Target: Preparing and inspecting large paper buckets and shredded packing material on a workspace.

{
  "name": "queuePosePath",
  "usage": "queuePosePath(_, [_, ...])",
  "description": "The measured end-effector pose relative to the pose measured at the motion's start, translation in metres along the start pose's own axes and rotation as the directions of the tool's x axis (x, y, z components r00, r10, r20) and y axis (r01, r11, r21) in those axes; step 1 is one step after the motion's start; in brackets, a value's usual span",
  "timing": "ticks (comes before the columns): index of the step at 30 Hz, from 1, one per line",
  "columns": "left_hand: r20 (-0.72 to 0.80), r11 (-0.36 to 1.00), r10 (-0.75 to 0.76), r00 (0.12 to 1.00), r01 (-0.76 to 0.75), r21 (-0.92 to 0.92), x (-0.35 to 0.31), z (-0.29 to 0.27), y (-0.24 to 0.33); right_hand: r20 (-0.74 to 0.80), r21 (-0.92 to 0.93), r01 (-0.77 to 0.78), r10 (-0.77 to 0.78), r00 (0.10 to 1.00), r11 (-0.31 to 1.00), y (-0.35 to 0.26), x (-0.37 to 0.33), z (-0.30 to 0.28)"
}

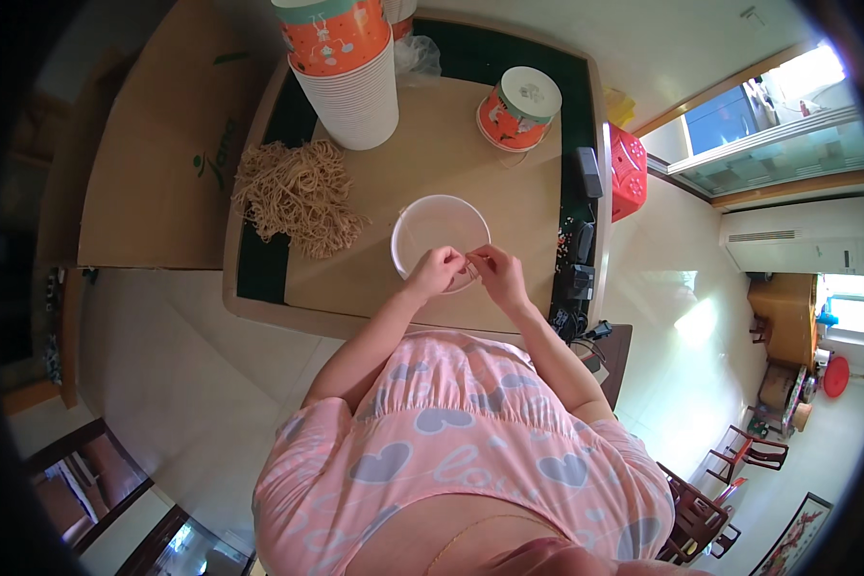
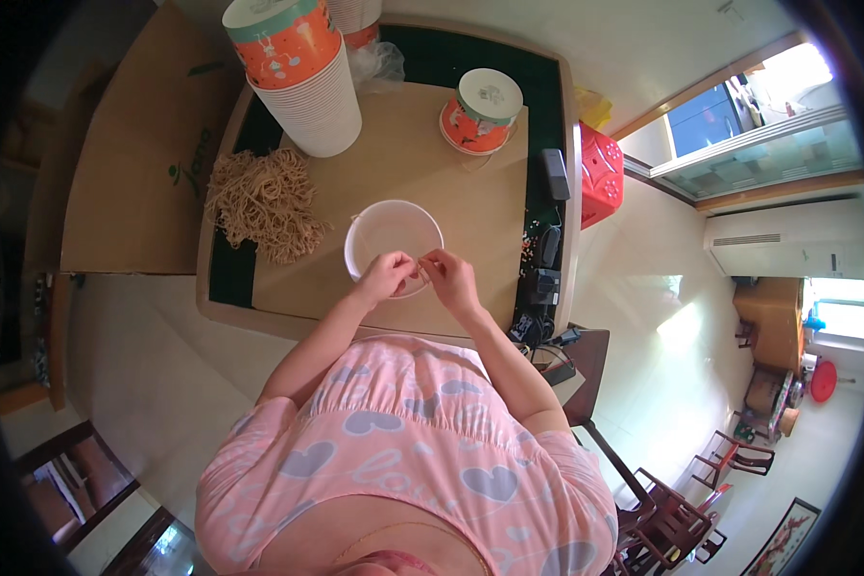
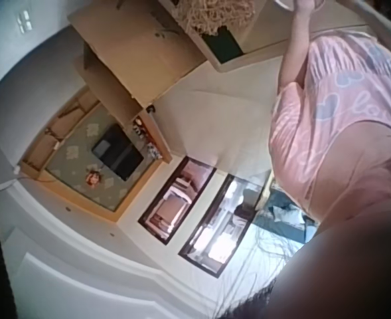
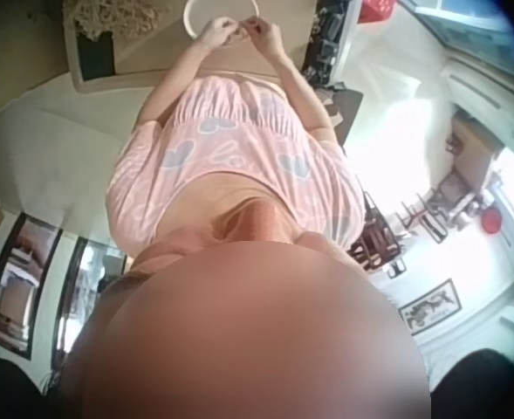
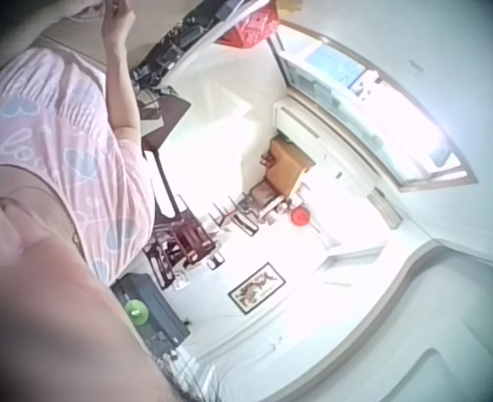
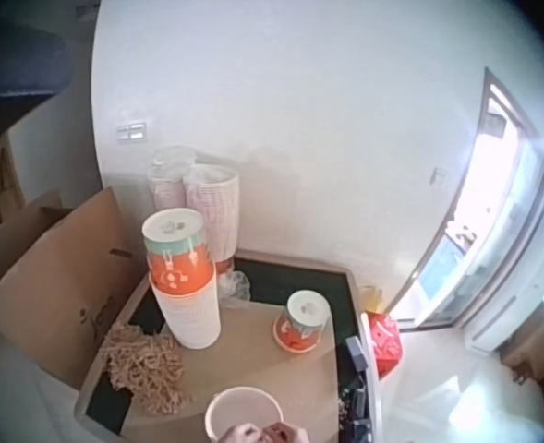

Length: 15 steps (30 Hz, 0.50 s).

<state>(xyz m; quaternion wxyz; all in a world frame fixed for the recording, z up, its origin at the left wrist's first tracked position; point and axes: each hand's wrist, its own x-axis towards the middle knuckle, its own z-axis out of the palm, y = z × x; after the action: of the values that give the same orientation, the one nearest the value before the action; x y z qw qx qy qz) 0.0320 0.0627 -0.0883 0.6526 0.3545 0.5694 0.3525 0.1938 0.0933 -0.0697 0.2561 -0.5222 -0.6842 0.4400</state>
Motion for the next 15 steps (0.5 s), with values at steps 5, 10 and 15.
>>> queuePosePath(5, [0.159, 0.887, -0.212, 0.964, 0.259, -0.384, 0.008, -0.009, -0.005, -0.07, 0.18, -0.064, 0.078, 0.995, 0.982, 0.005, -0.015, 0.017])
queuePosePath(10, [0.159, 0.808, -0.238, 0.958, 0.286, -0.515, 0.006, -0.011, -0.01, -0.136, 0.25, 0.095, -0.062, 0.989, 0.964, 0.013, -0.019, 0.023])
queuePosePath(15, [0.112, 0.81, -0.254, 0.961, 0.274, -0.518, 0.003, -0.01, -0.003, -0.102, 0.154, 0.15, -0.135, 0.986, 0.977, 0.007, -0.022, 0.019])
